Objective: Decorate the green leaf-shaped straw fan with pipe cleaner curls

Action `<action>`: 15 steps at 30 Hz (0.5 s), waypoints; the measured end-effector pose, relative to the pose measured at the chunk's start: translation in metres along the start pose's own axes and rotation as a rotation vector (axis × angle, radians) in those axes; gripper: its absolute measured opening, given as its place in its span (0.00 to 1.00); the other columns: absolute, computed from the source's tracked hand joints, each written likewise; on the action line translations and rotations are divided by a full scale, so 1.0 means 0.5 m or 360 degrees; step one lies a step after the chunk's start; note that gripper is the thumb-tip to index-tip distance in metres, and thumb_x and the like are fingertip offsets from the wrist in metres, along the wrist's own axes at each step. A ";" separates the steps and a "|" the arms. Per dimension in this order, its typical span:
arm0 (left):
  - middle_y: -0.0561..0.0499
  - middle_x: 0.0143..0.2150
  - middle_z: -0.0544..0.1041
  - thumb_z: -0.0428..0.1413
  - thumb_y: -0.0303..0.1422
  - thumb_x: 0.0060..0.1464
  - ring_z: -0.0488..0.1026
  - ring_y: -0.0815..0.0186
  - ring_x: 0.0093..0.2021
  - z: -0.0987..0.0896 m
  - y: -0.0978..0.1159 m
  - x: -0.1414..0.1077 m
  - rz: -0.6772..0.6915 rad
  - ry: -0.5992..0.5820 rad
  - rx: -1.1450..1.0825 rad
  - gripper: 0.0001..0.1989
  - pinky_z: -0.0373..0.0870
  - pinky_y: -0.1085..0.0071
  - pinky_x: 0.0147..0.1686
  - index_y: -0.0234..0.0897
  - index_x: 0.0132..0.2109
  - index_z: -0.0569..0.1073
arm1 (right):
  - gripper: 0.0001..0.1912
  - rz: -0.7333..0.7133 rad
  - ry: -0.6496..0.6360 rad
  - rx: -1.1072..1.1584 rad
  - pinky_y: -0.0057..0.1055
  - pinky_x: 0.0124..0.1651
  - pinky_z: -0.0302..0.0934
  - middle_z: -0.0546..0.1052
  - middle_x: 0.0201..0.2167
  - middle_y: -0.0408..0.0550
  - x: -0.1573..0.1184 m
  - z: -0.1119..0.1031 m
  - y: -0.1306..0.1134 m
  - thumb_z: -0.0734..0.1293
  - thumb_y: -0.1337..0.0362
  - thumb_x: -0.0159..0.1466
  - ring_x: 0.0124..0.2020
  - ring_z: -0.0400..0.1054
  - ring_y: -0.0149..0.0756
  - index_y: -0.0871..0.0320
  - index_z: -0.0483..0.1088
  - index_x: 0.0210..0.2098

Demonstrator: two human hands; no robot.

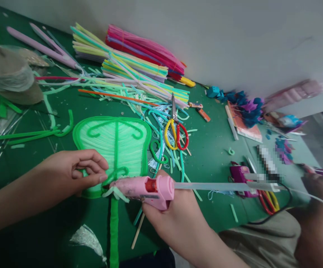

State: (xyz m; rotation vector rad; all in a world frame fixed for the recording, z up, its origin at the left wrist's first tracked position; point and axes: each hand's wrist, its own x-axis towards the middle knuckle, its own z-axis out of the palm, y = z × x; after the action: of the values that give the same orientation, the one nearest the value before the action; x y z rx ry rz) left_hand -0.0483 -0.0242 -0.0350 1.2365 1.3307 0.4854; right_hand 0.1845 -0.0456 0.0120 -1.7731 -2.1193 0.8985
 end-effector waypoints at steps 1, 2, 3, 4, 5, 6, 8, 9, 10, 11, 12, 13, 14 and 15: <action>0.54 0.28 0.78 0.61 0.37 0.47 0.70 0.70 0.25 0.000 0.000 0.000 0.0003 0.0000 0.0002 0.08 0.62 0.78 0.20 0.39 0.35 0.74 | 0.08 0.0005 -0.0008 0.0006 0.23 0.20 0.53 0.61 0.16 0.34 0.000 0.000 0.000 0.63 0.69 0.54 0.18 0.57 0.27 0.54 0.57 0.23; 0.54 0.28 0.78 0.61 0.36 0.48 0.70 0.70 0.25 0.000 0.000 0.000 0.0007 -0.0001 0.0004 0.08 0.62 0.78 0.20 0.39 0.35 0.75 | 0.08 0.0002 -0.0017 0.0012 0.23 0.20 0.53 0.62 0.17 0.34 0.000 0.000 -0.001 0.63 0.69 0.54 0.18 0.57 0.26 0.54 0.57 0.23; 0.54 0.28 0.78 0.61 0.36 0.48 0.69 0.71 0.25 0.000 0.001 0.001 0.0009 -0.0001 0.0004 0.08 0.62 0.79 0.20 0.38 0.34 0.75 | 0.09 -0.0010 -0.0020 0.0016 0.23 0.20 0.53 0.62 0.17 0.34 0.000 0.000 -0.001 0.62 0.69 0.54 0.18 0.57 0.26 0.54 0.57 0.23; 0.54 0.28 0.77 0.61 0.36 0.47 0.69 0.71 0.25 0.000 0.001 0.001 0.0008 0.0000 0.0002 0.08 0.61 0.79 0.20 0.38 0.34 0.75 | 0.09 -0.0024 -0.0024 0.0014 0.23 0.21 0.53 0.62 0.17 0.34 -0.001 0.000 0.000 0.62 0.70 0.54 0.18 0.57 0.26 0.54 0.56 0.23; 0.54 0.28 0.77 0.61 0.36 0.47 0.69 0.71 0.24 0.000 0.001 0.002 0.0005 0.0000 -0.0002 0.08 0.61 0.79 0.20 0.38 0.34 0.75 | 0.09 -0.0039 -0.0027 0.0008 0.23 0.21 0.53 0.61 0.17 0.34 -0.001 -0.001 0.000 0.62 0.70 0.54 0.18 0.56 0.26 0.54 0.56 0.23; 0.54 0.28 0.77 0.61 0.36 0.47 0.69 0.71 0.24 0.000 0.002 0.002 -0.0001 0.0003 -0.0006 0.08 0.61 0.78 0.19 0.38 0.35 0.75 | 0.09 -0.0058 -0.0028 0.0000 0.23 0.22 0.54 0.61 0.17 0.34 -0.002 -0.001 0.000 0.62 0.70 0.54 0.17 0.56 0.26 0.54 0.56 0.23; 0.54 0.28 0.77 0.61 0.36 0.47 0.69 0.70 0.24 -0.001 0.002 0.002 -0.0009 0.0001 -0.0010 0.08 0.62 0.78 0.20 0.39 0.35 0.75 | 0.09 -0.0080 -0.0030 -0.0012 0.24 0.22 0.54 0.60 0.16 0.33 -0.003 -0.001 0.001 0.62 0.71 0.54 0.17 0.55 0.26 0.53 0.55 0.23; 0.54 0.28 0.77 0.61 0.36 0.47 0.69 0.70 0.25 -0.001 0.002 0.002 -0.0010 0.0000 -0.0010 0.08 0.62 0.78 0.20 0.39 0.34 0.75 | 0.10 -0.0085 -0.0032 -0.0015 0.24 0.22 0.54 0.59 0.16 0.33 -0.003 -0.001 0.001 0.62 0.71 0.54 0.17 0.54 0.26 0.53 0.55 0.23; 0.54 0.28 0.77 0.61 0.36 0.47 0.69 0.70 0.25 -0.001 0.002 0.002 -0.0012 -0.0002 -0.0009 0.08 0.62 0.78 0.20 0.39 0.34 0.75 | 0.09 -0.0090 -0.0034 -0.0015 0.24 0.23 0.55 0.59 0.16 0.33 -0.003 -0.002 0.001 0.62 0.71 0.54 0.17 0.54 0.26 0.53 0.55 0.23; 0.54 0.28 0.77 0.62 0.36 0.47 0.69 0.70 0.25 -0.001 0.002 0.002 -0.0015 -0.0005 -0.0009 0.08 0.62 0.78 0.20 0.39 0.34 0.74 | 0.09 -0.0097 -0.0032 -0.0014 0.24 0.23 0.55 0.59 0.16 0.33 -0.003 -0.002 0.001 0.62 0.71 0.54 0.16 0.54 0.26 0.53 0.55 0.23; 0.54 0.28 0.77 0.61 0.36 0.47 0.69 0.70 0.24 -0.001 0.002 0.002 -0.0017 -0.0006 -0.0009 0.08 0.62 0.78 0.20 0.39 0.34 0.74 | 0.09 -0.0103 -0.0029 -0.0016 0.24 0.23 0.56 0.59 0.16 0.33 -0.003 -0.003 0.001 0.61 0.71 0.54 0.16 0.54 0.26 0.54 0.56 0.23; 0.54 0.28 0.77 0.61 0.37 0.47 0.68 0.71 0.24 -0.001 0.001 0.002 -0.0020 -0.0008 -0.0008 0.08 0.62 0.78 0.20 0.39 0.34 0.74 | 0.09 -0.0111 -0.0029 -0.0017 0.24 0.24 0.56 0.60 0.16 0.33 -0.002 -0.003 0.000 0.61 0.71 0.54 0.16 0.54 0.25 0.54 0.56 0.23; 0.54 0.28 0.77 0.61 0.37 0.47 0.68 0.71 0.23 0.000 0.001 0.002 -0.0021 -0.0007 -0.0006 0.08 0.62 0.78 0.20 0.39 0.34 0.74 | 0.09 -0.0122 -0.0028 -0.0018 0.25 0.24 0.57 0.59 0.16 0.33 -0.002 -0.004 0.000 0.61 0.71 0.54 0.16 0.54 0.25 0.54 0.56 0.23; 0.55 0.28 0.77 0.61 0.37 0.47 0.68 0.71 0.23 0.000 0.000 0.002 -0.0018 -0.0008 -0.0005 0.08 0.62 0.78 0.20 0.39 0.34 0.74 | 0.09 -0.0129 -0.0030 -0.0021 0.25 0.24 0.57 0.60 0.16 0.32 -0.002 -0.004 0.001 0.61 0.71 0.54 0.15 0.54 0.25 0.54 0.56 0.23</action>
State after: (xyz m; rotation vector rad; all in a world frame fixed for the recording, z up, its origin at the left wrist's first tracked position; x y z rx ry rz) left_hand -0.0482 -0.0233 -0.0356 1.2261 1.3315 0.4761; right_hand 0.1862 -0.0458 0.0138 -1.6784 -2.1965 0.8861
